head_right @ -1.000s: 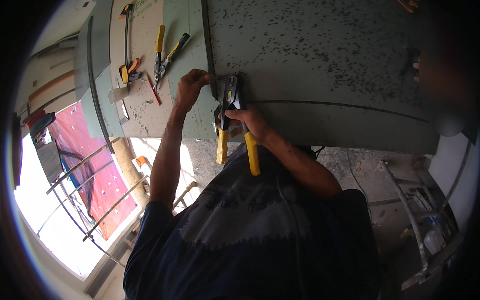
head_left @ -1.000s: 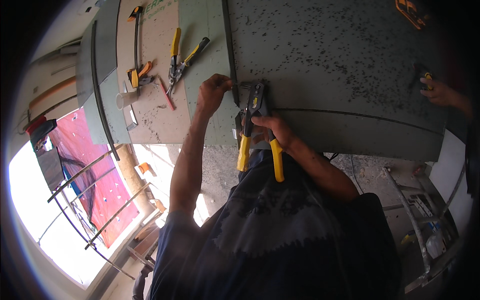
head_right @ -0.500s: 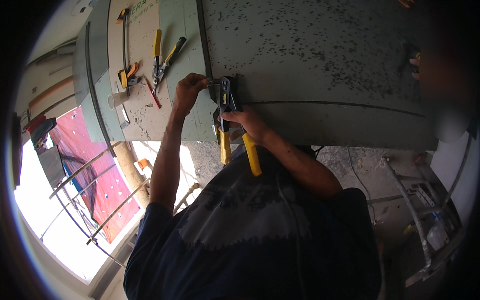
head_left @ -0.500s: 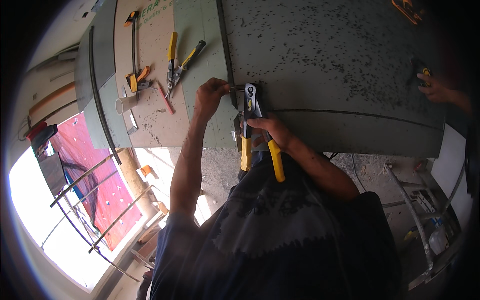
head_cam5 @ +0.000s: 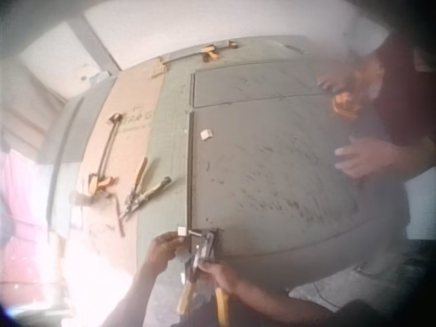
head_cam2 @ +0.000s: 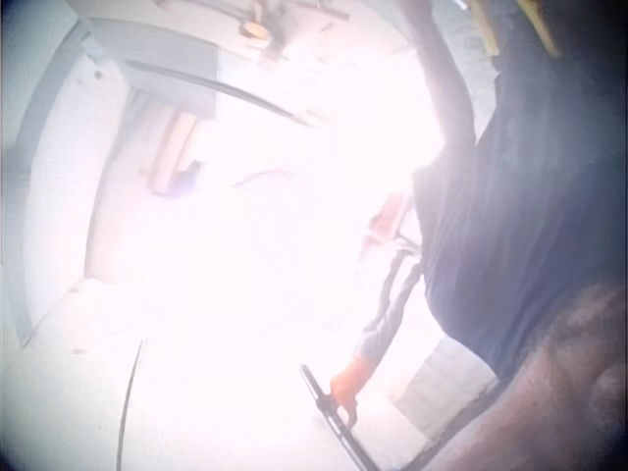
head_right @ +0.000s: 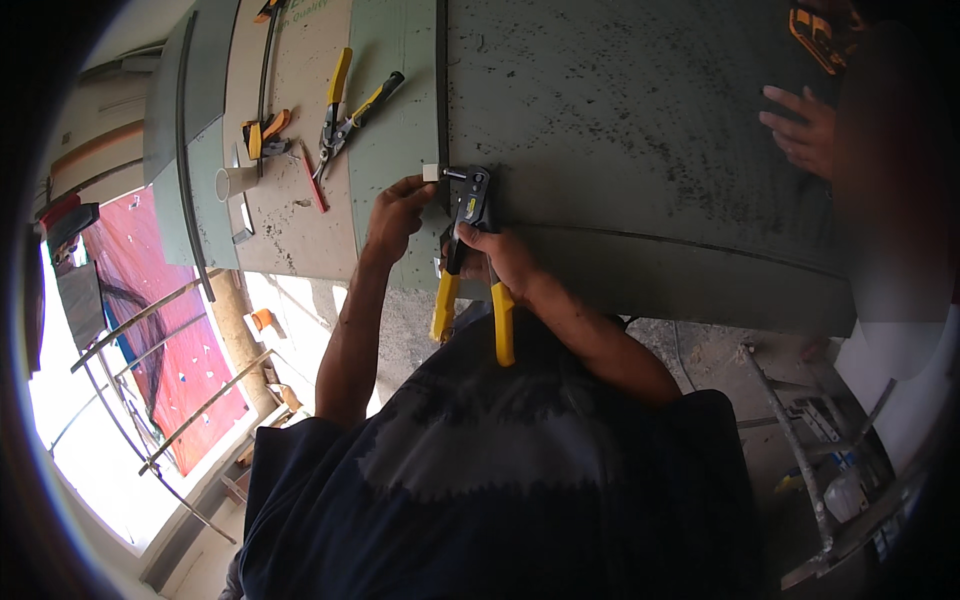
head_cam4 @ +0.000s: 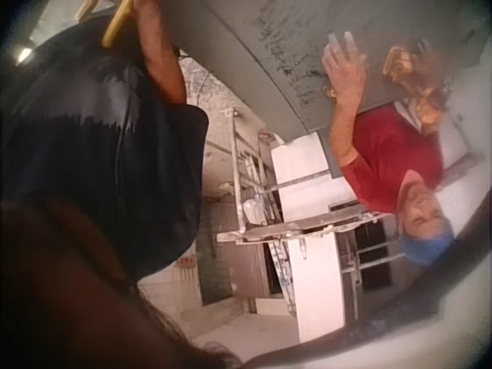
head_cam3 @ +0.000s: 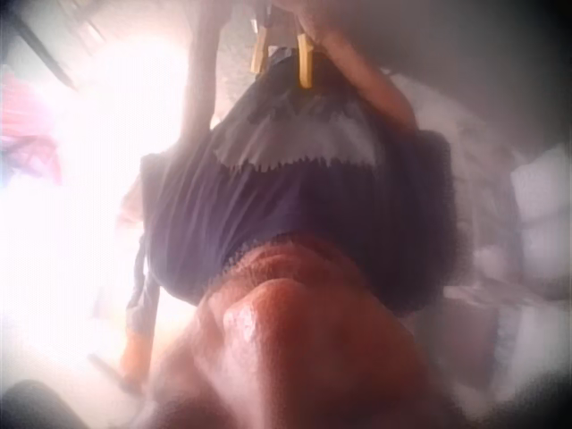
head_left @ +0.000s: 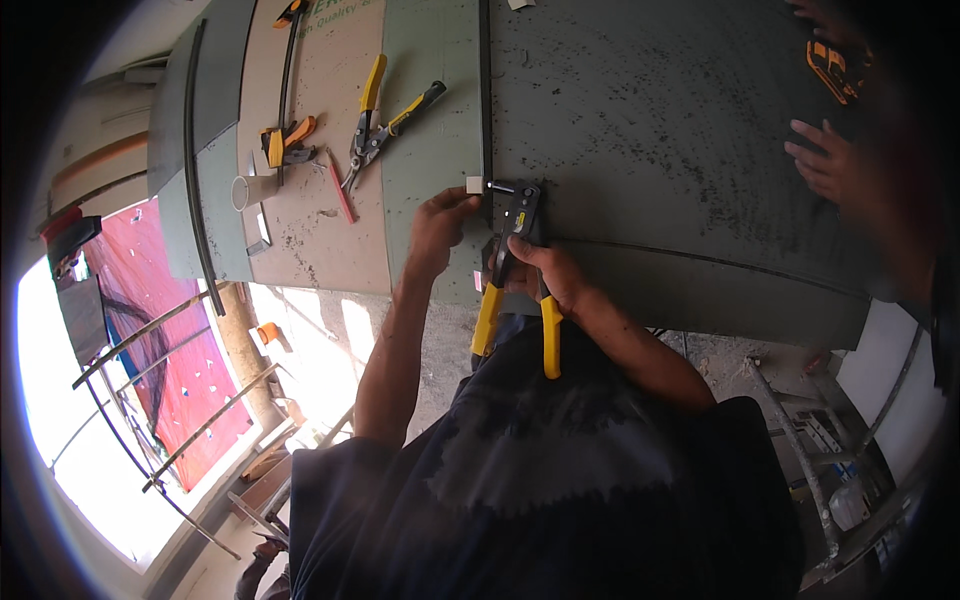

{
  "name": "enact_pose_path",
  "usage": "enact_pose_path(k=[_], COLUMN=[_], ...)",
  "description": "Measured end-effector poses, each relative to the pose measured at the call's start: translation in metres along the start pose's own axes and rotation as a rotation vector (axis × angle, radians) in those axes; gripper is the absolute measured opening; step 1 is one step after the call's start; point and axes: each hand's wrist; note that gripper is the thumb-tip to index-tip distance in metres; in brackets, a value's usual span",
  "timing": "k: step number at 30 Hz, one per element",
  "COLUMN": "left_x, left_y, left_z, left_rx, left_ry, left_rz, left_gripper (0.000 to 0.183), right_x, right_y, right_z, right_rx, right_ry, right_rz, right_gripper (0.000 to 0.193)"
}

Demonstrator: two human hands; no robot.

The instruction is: The person uses a manual rivet gun to fasten drywall panels to a curved wall surface. They repeatedly load small fasteners, position the tool, and squeeze the handles to drive fasteners into the panels. Other workers are present, using power drills and measuring tools nearby.

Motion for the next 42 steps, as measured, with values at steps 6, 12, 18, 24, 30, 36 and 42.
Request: enact_pose_path(k=[6, 12, 18, 24, 30, 36, 42], left_x=[0.041, 0.133, 0.141, 0.137, 0.129, 0.129, 0.123], left_y=[-0.038, -0.087, -0.101, -0.08, -0.082, -0.081, -0.088], left_z=[0.001, -0.014, -0.058, -0.056, -0.031, -0.019, -0.005], left_rx=[-0.275, -0.324, -0.111, -0.198, -0.239, -0.298, -0.227], left_ry=[0.337, 0.038, 0.147, 0.02, -0.104, -0.146, -0.245], left_rz=[-0.317, -0.151, -0.005, -0.079, -0.058, -0.142, -0.141], left_gripper=[0.039, 0.068, 0.066, 0.061, 0.054, 0.054, 0.056], right_x=[0.003, -0.003, -0.017, -0.014, 0.042, 0.098, 0.079], right_y=[0.001, 0.009, 0.019, 0.016, -0.026, -0.068, -0.02], right_z=[-0.008, -0.018, -0.02, -0.033, -0.061, -0.048, -0.057], right_rx=[-0.062, -0.09, 0.185, 0.257, 0.442, 0.544, 0.338], right_ry=[-0.057, -0.01, 0.222, 0.355, 0.598, 0.393, 0.416], right_rz=[0.0, 0.06, 0.08, 0.218, 0.091, -0.166, -0.092], right_gripper=[0.029, 0.025, 0.023, 0.028, 0.041, 0.033, 0.026])
Point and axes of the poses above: each hand's wrist, its own x-axis away from the middle knuckle, its own z-axis out of the back of the hand, y = z × x, and after that the axes turned 9 degrees about -x, right-handed
